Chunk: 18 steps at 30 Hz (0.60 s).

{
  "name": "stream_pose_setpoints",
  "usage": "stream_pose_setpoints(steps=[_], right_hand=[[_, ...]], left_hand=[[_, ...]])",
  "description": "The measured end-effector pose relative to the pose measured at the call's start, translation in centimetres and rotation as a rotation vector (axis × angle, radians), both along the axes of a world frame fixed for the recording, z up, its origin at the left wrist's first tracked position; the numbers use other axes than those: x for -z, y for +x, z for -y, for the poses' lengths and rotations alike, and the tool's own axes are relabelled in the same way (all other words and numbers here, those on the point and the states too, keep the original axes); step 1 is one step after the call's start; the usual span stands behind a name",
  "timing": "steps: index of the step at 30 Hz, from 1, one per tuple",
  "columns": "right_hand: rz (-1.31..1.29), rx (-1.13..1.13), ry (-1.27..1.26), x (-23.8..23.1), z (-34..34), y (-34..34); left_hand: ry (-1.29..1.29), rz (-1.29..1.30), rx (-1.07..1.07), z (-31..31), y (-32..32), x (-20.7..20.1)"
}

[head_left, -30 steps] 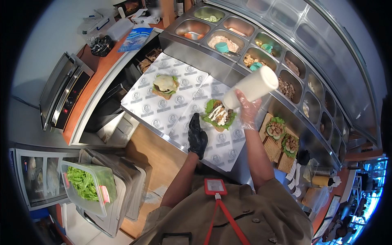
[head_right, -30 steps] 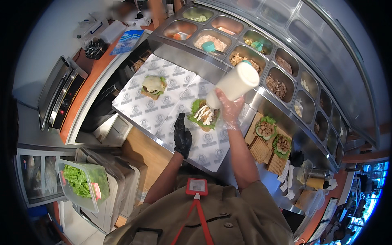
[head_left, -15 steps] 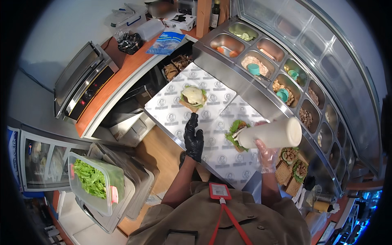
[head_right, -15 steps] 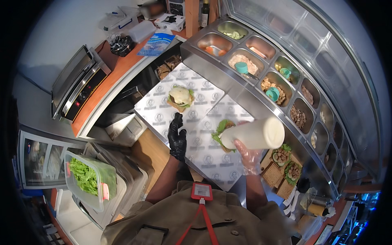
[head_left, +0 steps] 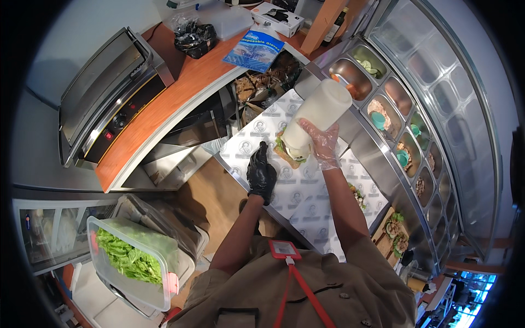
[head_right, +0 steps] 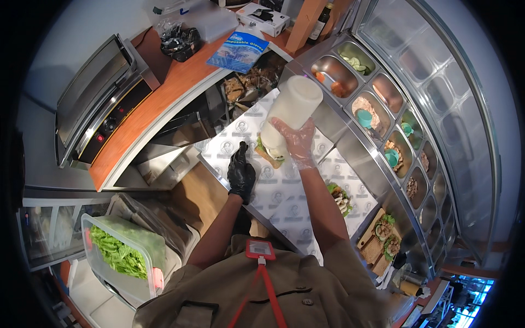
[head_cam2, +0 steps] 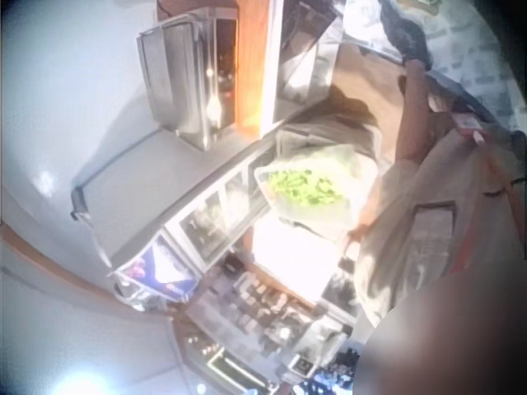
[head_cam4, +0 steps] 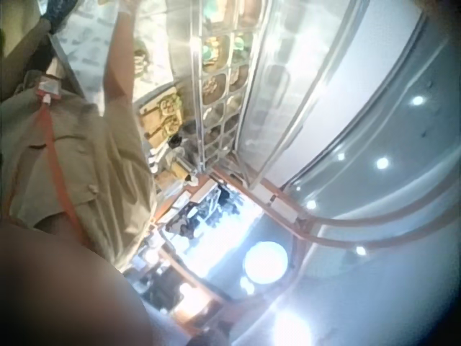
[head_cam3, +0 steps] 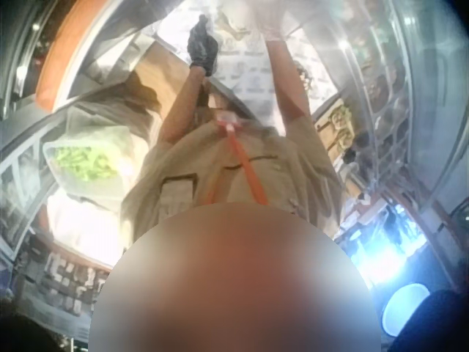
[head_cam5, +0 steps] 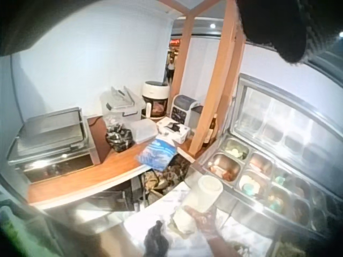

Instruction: The person assembles sandwiches at a food counter. They retrieve ingredients from a refrigerator, place lettuce and other fillings onto bread, add sauces, and place crackers beside the sandwiches. The person then wraps the sandwiches in paper and marks them with a marker.

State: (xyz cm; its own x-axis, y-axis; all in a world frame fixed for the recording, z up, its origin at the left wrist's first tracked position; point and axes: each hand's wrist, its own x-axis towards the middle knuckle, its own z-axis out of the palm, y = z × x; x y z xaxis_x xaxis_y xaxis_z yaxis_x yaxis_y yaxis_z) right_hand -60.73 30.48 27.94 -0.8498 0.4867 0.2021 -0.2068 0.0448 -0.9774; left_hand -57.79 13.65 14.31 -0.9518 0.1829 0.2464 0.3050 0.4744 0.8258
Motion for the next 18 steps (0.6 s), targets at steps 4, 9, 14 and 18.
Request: stream_pose_setpoints(steps=[4, 9, 14, 18], right_hand=[[0.019, 0.037, -0.025, -1.8, 0.0, -0.4], [0.118, 0.126, -0.058, -2.4, -1.4, 1.0], [-0.034, 0.059, -0.015, -1.2, -1.8, -1.9], [0.133, 0.154, 0.045, -1.2, -3.2, -1.4]], left_hand=[[-0.040, 0.020, 0.014, 0.0, -0.3, -0.2], [-0.034, -0.020, 0.032, 0.0, -0.3, -0.4], [-0.130, -0.033, 0.067, -0.1, -0.3, -0.2], [-0.071, -0.043, 0.080, 0.1, -0.4, -0.2]])
